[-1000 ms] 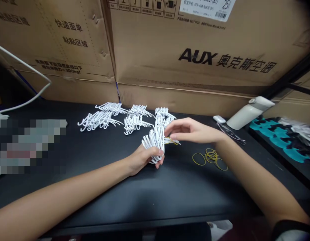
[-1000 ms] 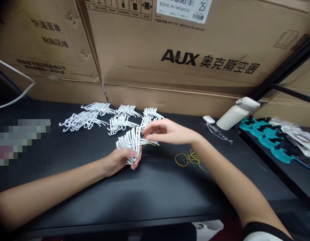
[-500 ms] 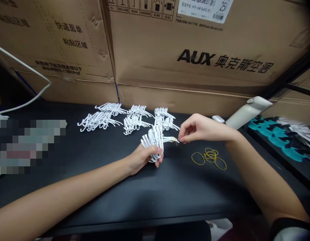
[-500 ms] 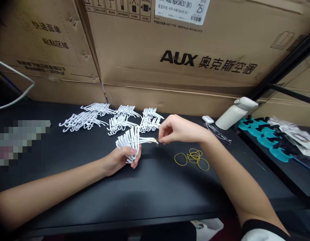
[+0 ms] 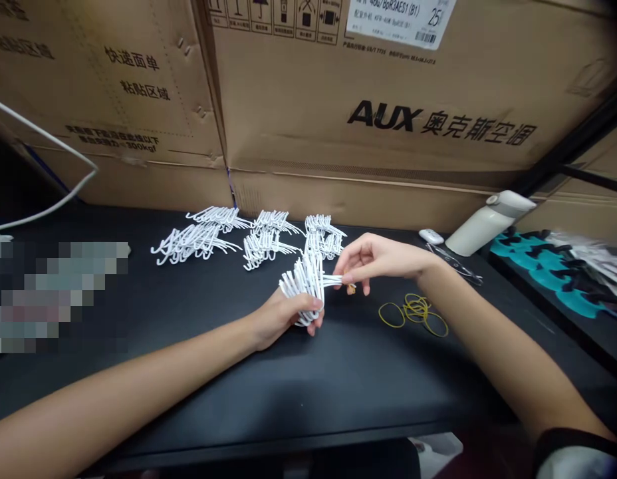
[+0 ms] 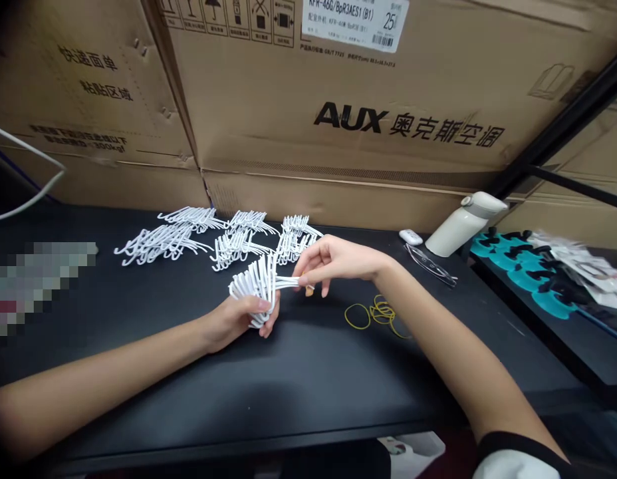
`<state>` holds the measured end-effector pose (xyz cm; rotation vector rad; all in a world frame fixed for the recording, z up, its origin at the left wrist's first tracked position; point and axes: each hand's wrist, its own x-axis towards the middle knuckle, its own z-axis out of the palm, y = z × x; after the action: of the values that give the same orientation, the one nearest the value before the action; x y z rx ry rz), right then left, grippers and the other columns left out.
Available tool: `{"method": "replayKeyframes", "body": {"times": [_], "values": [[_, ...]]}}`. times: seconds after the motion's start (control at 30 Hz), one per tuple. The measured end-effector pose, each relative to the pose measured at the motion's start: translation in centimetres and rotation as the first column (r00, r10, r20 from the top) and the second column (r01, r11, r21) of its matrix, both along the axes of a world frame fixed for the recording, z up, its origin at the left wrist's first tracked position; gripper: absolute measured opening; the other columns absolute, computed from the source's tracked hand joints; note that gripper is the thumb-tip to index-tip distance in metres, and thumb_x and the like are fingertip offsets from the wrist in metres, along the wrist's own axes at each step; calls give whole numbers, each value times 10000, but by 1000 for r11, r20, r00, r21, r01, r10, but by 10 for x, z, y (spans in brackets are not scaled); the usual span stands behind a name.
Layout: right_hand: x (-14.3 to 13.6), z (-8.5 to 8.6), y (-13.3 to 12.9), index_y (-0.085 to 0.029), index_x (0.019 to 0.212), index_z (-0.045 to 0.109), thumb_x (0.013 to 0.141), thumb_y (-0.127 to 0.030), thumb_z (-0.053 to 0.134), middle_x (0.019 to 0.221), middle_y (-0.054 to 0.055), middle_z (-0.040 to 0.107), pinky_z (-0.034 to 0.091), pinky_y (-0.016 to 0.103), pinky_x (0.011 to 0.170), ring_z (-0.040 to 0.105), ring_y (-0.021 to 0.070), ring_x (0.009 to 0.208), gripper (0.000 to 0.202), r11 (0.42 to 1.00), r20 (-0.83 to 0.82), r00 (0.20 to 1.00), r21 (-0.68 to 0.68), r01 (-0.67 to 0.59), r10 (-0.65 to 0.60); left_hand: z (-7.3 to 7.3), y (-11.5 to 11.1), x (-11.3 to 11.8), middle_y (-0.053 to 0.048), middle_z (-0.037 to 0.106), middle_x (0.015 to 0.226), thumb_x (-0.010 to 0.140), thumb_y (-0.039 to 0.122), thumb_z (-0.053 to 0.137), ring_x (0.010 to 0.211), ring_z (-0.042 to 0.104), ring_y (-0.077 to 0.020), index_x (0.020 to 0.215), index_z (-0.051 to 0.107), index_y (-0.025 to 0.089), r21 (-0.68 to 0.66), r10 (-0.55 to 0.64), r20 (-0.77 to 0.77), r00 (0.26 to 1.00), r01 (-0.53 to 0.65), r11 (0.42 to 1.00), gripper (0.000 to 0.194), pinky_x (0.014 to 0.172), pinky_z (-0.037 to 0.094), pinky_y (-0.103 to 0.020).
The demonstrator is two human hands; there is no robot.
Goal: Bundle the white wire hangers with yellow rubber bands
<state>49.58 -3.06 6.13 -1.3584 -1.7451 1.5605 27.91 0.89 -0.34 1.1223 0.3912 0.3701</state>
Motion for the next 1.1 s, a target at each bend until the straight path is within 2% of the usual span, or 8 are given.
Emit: {"method": "replayKeyframes", "body": {"times": [0.1, 0.23, 0.37, 0.43, 0.63, 0.8, 0.97, 1.1], "values": [[11, 4, 0, -120, 834, 670, 669, -319, 762, 745, 38, 714, 556, 229, 582, 667, 125, 663, 274, 998, 35, 997, -3, 65, -65, 0, 0, 0, 0, 561, 510, 642, 262, 608, 418, 495, -97, 637, 543, 127, -3, 11, -1, 1000, -11, 1000, 150, 476, 408, -238], [32, 11, -1, -128, 755, 649, 636, -340, 768, 701, 31, 706, 528, 233, 573, 654, 126, 623, 271, 997, 218, 976, -67, 34, -19, -1, 1, 0, 1, 554, 523, 654, 266, 598, 427, 491, -99, 626, 534, 132, -21, 31, 9, 999, -30, 999, 151, 485, 436, -251], [51, 14, -4, -142, 682, 623, 657, -371, 726, 589, 1, 645, 403, 192, 437, 533, 82, 476, 252, 991, 543, 839, -120, 57, 17, -1, 1, 0, 1, 556, 532, 659, 266, 597, 435, 492, -102, 634, 535, 135, -22, 31, 10, 999, -31, 999, 147, 482, 445, -252], [56, 15, -7, -154, 660, 612, 653, -358, 717, 568, -10, 619, 389, 200, 433, 499, 80, 467, 230, 991, 616, 787, -124, 58, 31, -1, 1, 0, 1, 553, 529, 662, 269, 598, 437, 491, -101, 637, 536, 135, -22, 26, 6, 1000, -26, 999, 149, 486, 446, -251], [54, 18, -10, -172, 720, 624, 622, -239, 672, 647, 9, 637, 467, 226, 500, 583, 141, 613, 129, 985, 601, 798, -163, 65, 46, -2, 2, 0, 0, 559, 536, 664, 269, 601, 438, 492, -102, 653, 534, 137, -21, 30, 7, 1000, -30, 999, 148, 486, 450, -254], [52, 16, -9, -173, 880, 609, 599, -171, 651, 868, 54, 678, 500, 233, 494, 624, 162, 676, 285, 986, 590, 808, -135, 98, 1, -2, 2, 0, 0, 557, 536, 671, 275, 601, 441, 493, -103, 652, 532, 138, -14, 25, 11, 1000, -25, 1000, 154, 489, 455, -257], [56, 14, -10, -173, 932, 571, 639, -191, 645, 733, 35, 683, 527, 260, 550, 633, 156, 612, 302, 978, 587, 809, -160, 133, -14, -1, 2, 0, 3, 561, 534, 667, 266, 598, 437, 495, -104, 667, 535, 138, -25, 28, 9, 1000, -27, 999, 143, 487, 457, -256], [59, 11, -9, -176, 899, 591, 648, -223, 650, 737, 46, 683, 513, 264, 527, 631, 164, 604, 262, 969, 682, 730, -145, 199, -48, -2, 2, 0, 3, 566, 538, 675, 264, 597, 442, 496, -102, 675, 540, 136, -25, 24, 14, 1000, -24, 999, 141, 489, 459, -252]]}}
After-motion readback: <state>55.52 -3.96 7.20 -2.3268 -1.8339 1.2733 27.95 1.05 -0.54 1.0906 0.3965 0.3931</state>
